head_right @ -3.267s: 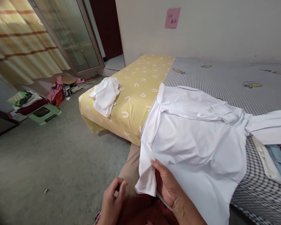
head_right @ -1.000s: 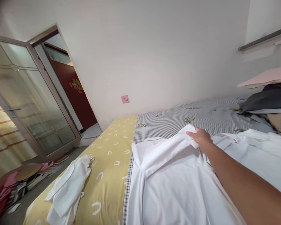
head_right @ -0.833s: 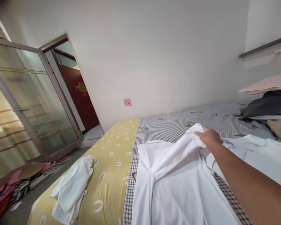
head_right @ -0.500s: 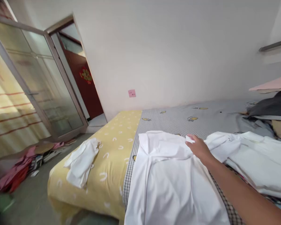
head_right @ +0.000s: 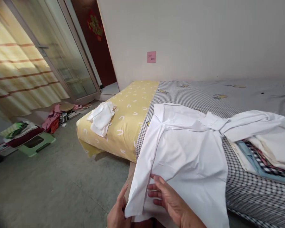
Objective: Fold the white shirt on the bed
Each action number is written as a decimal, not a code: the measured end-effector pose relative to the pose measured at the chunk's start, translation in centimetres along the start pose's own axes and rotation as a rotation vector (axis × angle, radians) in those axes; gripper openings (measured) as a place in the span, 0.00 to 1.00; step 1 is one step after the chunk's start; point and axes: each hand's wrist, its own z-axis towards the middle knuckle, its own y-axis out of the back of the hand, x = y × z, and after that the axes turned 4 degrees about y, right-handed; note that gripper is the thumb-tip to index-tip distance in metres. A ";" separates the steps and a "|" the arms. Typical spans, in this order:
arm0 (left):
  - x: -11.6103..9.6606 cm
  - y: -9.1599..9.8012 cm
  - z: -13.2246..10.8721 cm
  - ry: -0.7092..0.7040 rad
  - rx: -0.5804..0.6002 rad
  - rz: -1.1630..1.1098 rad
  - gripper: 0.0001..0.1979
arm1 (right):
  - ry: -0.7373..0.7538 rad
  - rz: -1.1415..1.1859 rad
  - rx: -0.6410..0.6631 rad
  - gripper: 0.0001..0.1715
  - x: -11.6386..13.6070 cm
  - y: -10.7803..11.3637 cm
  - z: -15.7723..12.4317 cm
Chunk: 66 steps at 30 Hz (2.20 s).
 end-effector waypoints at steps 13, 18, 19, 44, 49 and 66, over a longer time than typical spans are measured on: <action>-1.8 0.3 -1.0 0.031 0.118 -0.081 0.32 | 0.018 0.159 -0.017 0.25 -0.2 -4.3 -2.2; -2.4 -0.3 -0.7 -0.030 0.156 0.052 0.25 | 0.003 0.143 -0.074 0.26 -0.7 -3.8 -1.9; -2.5 -0.5 -0.5 -0.066 0.148 0.065 0.22 | -0.001 0.154 -0.077 0.25 -0.7 -3.8 -1.9; -0.5 0.8 0.2 0.167 0.187 0.242 0.19 | 0.243 -0.044 -0.191 0.35 -6.6 -1.5 0.9; -0.9 1.9 0.1 0.156 0.192 0.291 0.17 | 0.276 -0.198 -0.180 0.34 -6.3 -1.2 1.3; -1.2 1.9 0.2 0.127 0.209 0.219 0.11 | 0.937 -1.310 -0.043 0.14 -6.0 -1.9 -1.4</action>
